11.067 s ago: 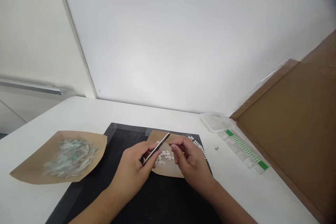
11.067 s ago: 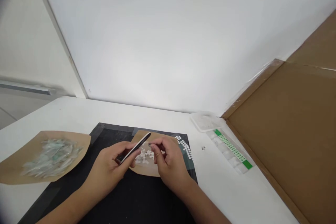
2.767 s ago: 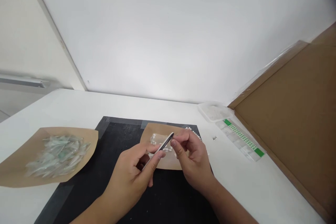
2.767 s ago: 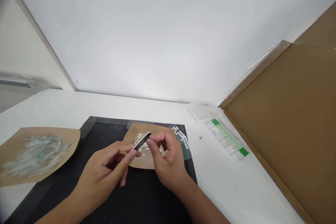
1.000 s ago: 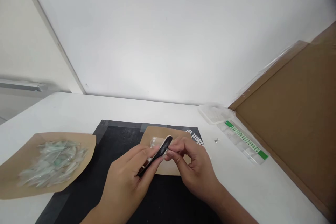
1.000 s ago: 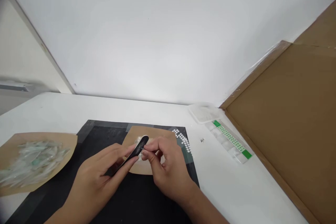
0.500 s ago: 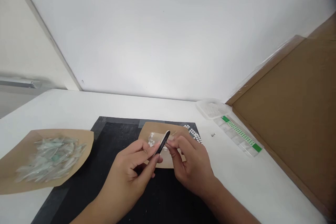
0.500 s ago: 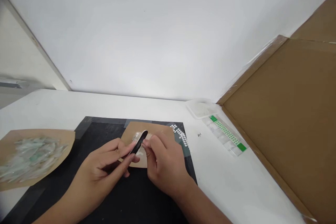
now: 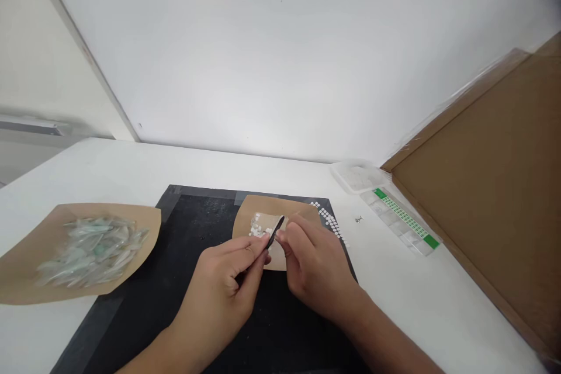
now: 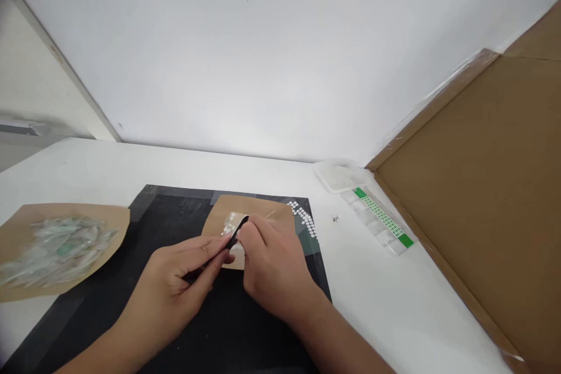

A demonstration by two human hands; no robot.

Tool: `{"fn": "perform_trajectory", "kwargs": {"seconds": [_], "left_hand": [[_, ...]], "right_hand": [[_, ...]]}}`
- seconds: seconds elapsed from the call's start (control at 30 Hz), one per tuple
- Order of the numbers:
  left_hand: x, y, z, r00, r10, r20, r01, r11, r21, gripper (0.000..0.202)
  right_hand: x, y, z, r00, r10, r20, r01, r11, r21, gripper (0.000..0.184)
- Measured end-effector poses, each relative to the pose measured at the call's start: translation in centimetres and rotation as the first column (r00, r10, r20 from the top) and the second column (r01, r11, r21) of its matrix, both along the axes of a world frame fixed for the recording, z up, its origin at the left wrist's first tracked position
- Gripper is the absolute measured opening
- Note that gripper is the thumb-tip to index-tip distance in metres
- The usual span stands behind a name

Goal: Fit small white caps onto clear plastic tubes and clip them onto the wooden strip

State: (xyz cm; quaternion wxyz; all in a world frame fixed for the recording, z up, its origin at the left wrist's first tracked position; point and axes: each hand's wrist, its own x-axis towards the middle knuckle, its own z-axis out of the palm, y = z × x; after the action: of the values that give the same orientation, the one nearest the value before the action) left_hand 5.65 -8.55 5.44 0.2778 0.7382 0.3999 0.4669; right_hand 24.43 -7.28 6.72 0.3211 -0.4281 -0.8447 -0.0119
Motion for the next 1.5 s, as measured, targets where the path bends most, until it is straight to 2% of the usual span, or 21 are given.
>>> {"fn": "perform_trajectory", "kwargs": {"seconds": [0.1,0.3,0.47,0.7,0.83,1.0,1.07,1.2,1.3,1.43,1.5], "left_hand": [[0.0,-0.2,0.2,1.000,0.011,0.012,-0.011,1.000,-0.004,0.029],[0.0,-0.1,0.9,0.996,0.081,0.029,-0.080,0.997,-0.024,0.022],[0.0,0.0,0.7,0.997,0.073,0.015,-0.074,0.997,0.003,0.024],[-0.5,0.2,0.9,0.990,0.139,-0.014,-0.139,0.989,0.047,0.025],[-0.5,0.1,1.0,0.991,0.132,-0.011,-0.132,0.991,0.007,0.025],[-0.3,0.0,0.8,0.994,0.106,0.012,-0.105,0.993,-0.051,0.025],[-0.2,-0.1,0.9,0.995,0.099,0.033,-0.097,0.994,-0.058,0.024],[-0.2,0.0,1.1,0.996,0.079,0.047,-0.074,0.992,-0.097,0.023],[-0.2,0.1,1.2,0.997,0.060,0.039,-0.056,0.992,-0.109,0.024],[-0.2,0.2,0.9,0.998,0.058,0.025,-0.056,0.996,-0.072,0.026],[-0.3,0.2,0.7,0.999,0.040,0.012,-0.039,0.997,-0.061,0.027]], "right_hand": [[0.0,0.1,0.3,1.000,-0.008,-0.029,0.007,0.999,-0.033,0.025],[-0.6,0.7,0.2,0.999,-0.015,-0.034,0.017,0.998,0.062,0.023],[-0.8,0.4,0.2,1.000,0.026,0.013,-0.026,1.000,-0.006,0.022],[-1.8,1.2,0.1,0.998,-0.010,-0.058,0.016,0.995,0.097,0.023],[-1.8,1.2,-0.1,0.997,0.005,-0.082,0.001,0.997,0.074,0.024],[-1.4,0.6,0.0,0.998,0.055,0.029,-0.054,0.998,-0.027,0.021],[-1.2,0.4,0.1,0.997,0.075,0.020,-0.074,0.996,-0.040,0.021],[-1.1,0.7,0.0,0.997,0.018,-0.075,-0.015,0.999,0.044,0.025],[-1.0,1.3,-0.1,0.997,-0.043,-0.071,0.048,0.996,0.076,0.026],[-1.0,1.4,-0.3,0.998,-0.049,-0.041,0.052,0.995,0.085,0.025],[-1.1,1.1,-0.2,1.000,-0.015,-0.022,0.016,0.998,0.063,0.024]]}}
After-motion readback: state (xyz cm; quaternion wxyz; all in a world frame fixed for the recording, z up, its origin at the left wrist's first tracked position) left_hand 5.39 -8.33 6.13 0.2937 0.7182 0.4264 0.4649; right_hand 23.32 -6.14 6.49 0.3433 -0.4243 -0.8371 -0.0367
